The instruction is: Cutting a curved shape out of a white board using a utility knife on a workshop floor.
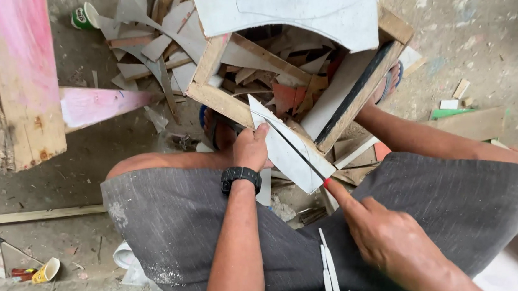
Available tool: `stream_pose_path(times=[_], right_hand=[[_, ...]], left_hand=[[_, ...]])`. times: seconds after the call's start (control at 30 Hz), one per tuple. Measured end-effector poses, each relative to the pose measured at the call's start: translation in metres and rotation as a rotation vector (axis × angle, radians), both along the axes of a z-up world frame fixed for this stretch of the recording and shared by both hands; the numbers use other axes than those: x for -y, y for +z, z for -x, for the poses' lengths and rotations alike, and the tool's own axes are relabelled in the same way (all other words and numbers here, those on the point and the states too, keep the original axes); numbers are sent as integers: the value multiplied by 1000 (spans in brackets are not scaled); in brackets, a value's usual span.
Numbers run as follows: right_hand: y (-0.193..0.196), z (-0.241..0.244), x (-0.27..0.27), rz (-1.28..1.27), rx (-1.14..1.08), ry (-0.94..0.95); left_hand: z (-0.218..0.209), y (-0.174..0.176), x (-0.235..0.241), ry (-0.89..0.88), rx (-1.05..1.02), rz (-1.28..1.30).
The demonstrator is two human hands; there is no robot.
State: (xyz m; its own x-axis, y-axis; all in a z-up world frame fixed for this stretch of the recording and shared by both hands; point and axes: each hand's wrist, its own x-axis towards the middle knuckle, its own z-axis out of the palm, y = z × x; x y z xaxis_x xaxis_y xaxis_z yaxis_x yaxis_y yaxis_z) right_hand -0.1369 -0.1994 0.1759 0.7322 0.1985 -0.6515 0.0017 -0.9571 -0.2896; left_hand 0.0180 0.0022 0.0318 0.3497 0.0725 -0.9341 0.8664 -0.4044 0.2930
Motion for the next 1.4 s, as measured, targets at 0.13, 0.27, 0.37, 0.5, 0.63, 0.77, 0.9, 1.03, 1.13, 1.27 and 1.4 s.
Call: stream_pose_path(times=[0.13, 0.27, 0.37, 0.5, 0.63, 0.77, 0.9, 1.03, 1.13, 1.27, 1.4], right_hand=[[-28, -52, -21, -68, -181, -134], [-48, -68, -32, -142, -218, -131], [-50, -60, -36, -122, -137, -109], [-5, -62, -32, -85, -232, -101], [4, -12, 1, 3, 9, 28], [9, 4, 4, -11, -202, -54], [-19, -37, -11, -68, -114, -100], [-53, -58, -24, -120, 73, -96], [-51, -63, -26, -164, -10, -148], [-44, -62, -35, -126, -10, -120], [-53, -57, -31, -144, 33, -83]], left_hand=[[1, 6, 3, -27, 8, -13], [0, 4, 4, 43, -10, -21], [3, -1, 5, 62, -15, -24], [5, -11, 1, 18, 5, -19], [1, -14, 4, 28, 50, 32], [4, 7, 1, 17, -23, -4], [1, 6, 2, 27, -13, -18], [0, 7, -2, -10, 38, 21], [4, -6, -1, -20, 45, 20], [8, -12, -5, -8, 35, 21], [5, -3, -5, -20, 50, 30]])
